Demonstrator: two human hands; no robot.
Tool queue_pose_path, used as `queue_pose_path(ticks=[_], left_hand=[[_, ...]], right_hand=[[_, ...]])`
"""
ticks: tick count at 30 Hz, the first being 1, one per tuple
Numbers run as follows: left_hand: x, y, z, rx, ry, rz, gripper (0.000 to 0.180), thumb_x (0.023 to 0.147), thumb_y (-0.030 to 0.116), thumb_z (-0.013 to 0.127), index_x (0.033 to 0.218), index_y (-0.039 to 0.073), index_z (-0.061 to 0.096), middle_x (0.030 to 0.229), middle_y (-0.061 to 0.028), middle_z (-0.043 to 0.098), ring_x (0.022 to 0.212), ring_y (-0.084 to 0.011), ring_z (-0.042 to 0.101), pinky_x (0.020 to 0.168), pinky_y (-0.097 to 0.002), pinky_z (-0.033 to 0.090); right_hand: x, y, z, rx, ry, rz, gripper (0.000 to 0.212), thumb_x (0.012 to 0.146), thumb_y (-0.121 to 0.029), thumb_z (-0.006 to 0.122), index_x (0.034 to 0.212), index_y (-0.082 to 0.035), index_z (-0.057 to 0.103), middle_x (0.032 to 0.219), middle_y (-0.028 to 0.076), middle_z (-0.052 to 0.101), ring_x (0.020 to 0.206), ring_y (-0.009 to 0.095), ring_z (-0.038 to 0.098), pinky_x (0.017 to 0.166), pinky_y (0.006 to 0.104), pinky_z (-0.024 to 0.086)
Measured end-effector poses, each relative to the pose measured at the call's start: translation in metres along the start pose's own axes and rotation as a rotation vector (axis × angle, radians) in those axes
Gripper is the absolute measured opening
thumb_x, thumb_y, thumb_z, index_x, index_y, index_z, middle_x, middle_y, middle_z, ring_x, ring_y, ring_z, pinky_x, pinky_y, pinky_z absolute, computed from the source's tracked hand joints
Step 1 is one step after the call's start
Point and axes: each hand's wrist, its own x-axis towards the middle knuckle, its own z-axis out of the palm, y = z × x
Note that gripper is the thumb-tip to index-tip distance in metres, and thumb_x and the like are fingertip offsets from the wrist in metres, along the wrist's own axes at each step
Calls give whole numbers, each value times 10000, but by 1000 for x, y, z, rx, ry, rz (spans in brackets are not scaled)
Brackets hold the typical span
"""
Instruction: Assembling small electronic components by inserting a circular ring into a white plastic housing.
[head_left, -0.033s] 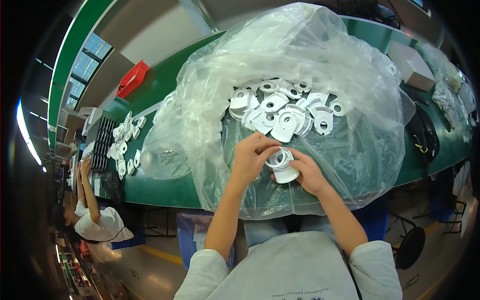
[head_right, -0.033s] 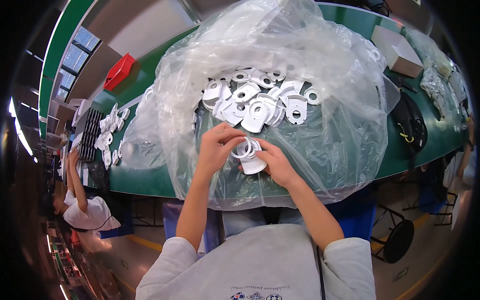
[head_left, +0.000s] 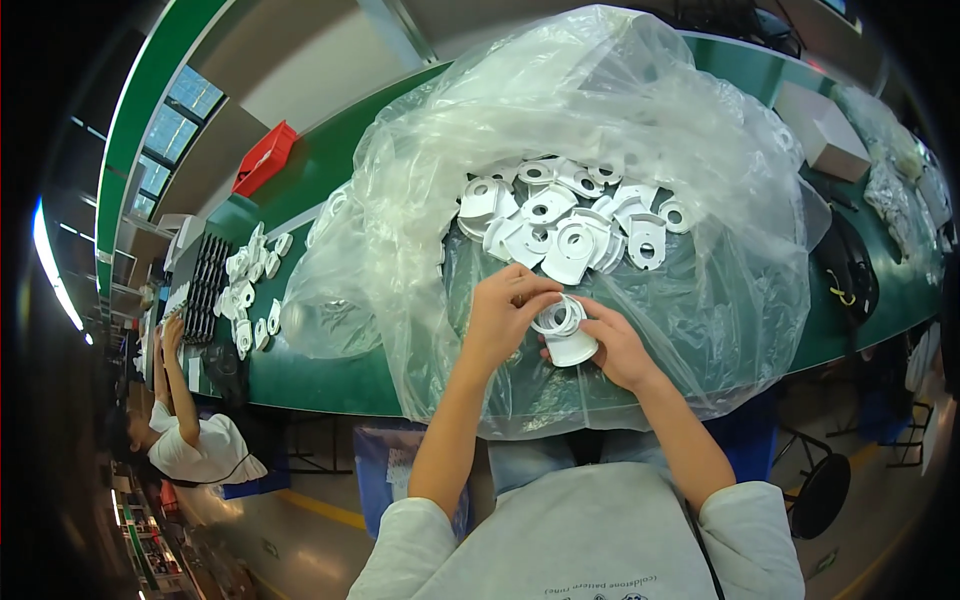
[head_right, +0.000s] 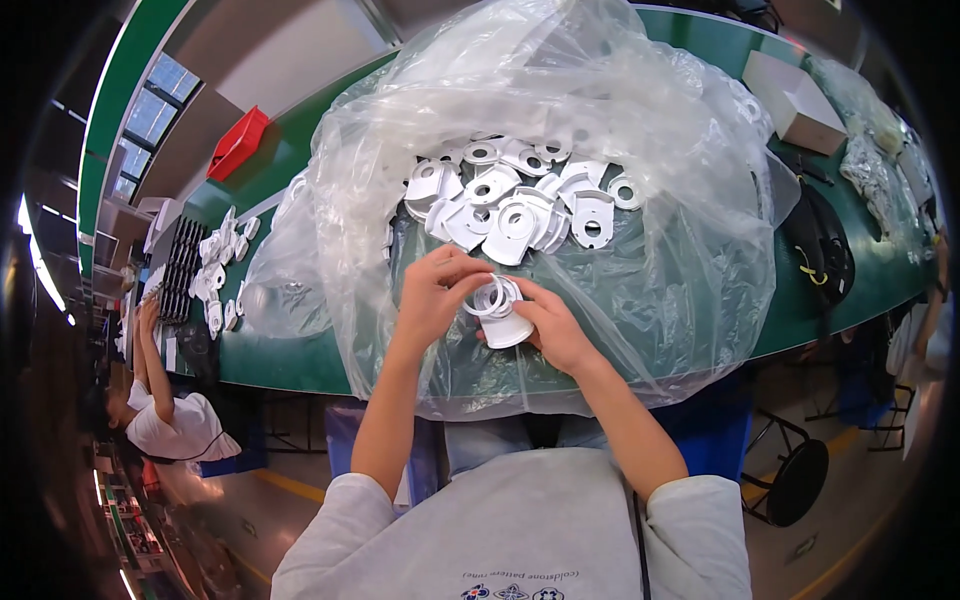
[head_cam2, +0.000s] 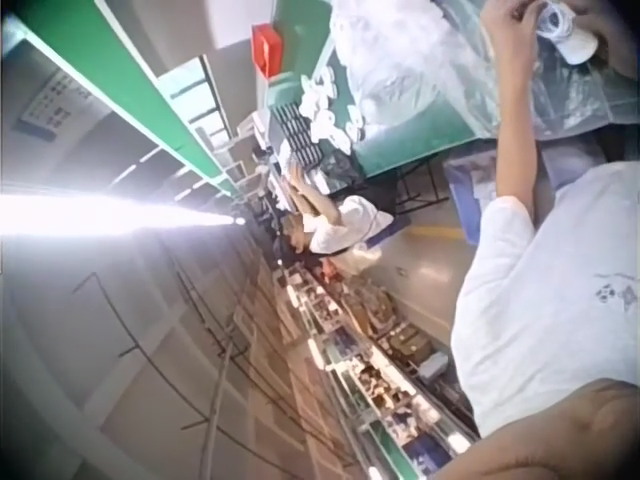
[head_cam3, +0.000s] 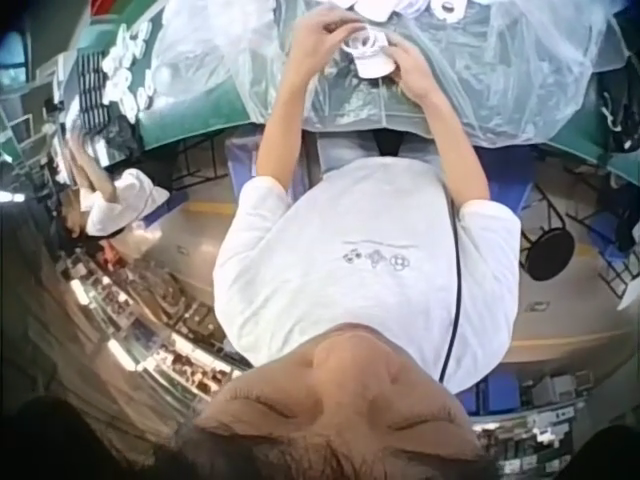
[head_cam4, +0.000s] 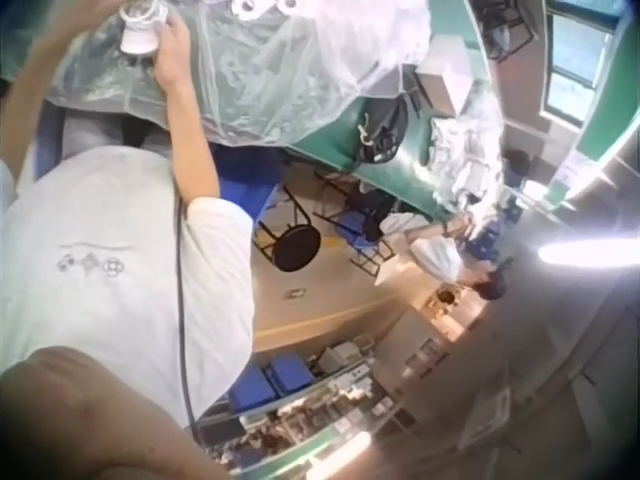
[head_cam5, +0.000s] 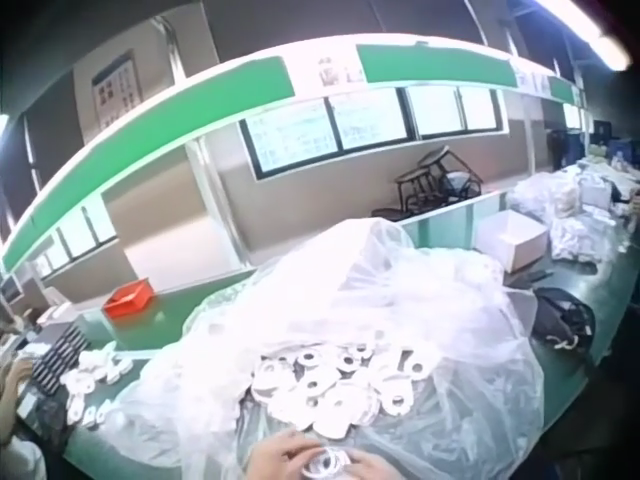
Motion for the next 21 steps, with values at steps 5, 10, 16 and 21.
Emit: queue_pose_path(ticks=[5,10,16,21], left_hand=[[5,-6,2,-14,-76,40,130,738,33,718,868,32,712,718,-40,560,592,-105,509,536,-239,404],[6,-10,3,-62,-66,23,134,736,41,719,869,36,711,709,-39,552,598,-113,522,534,-246,406],[9,-12,4,53,-155,106,154,720,13,716,871,46,714,733,-36,570,641,-119,552,559,-250,418],[11,-20,10,85,-139,192,168,712,30,729,877,58,717,732,-42,572,640,-140,555,563,-264,427]], right_hand=[[2,0,3,-67,16,2,433,922,-51,346,1343,52,340,1151,213,571,949,322,641,835,393,526],[2,2,2,-163,7,-17,411,928,-59,351,1323,56,355,1144,210,572,940,325,643,847,399,526],[2,1,2,-66,33,8,401,926,-66,350,1308,55,371,1131,204,577,952,334,637,854,408,522],[1,0,1,-86,23,6,398,926,-67,344,1303,59,373,1132,203,576,961,337,633,862,412,518]])
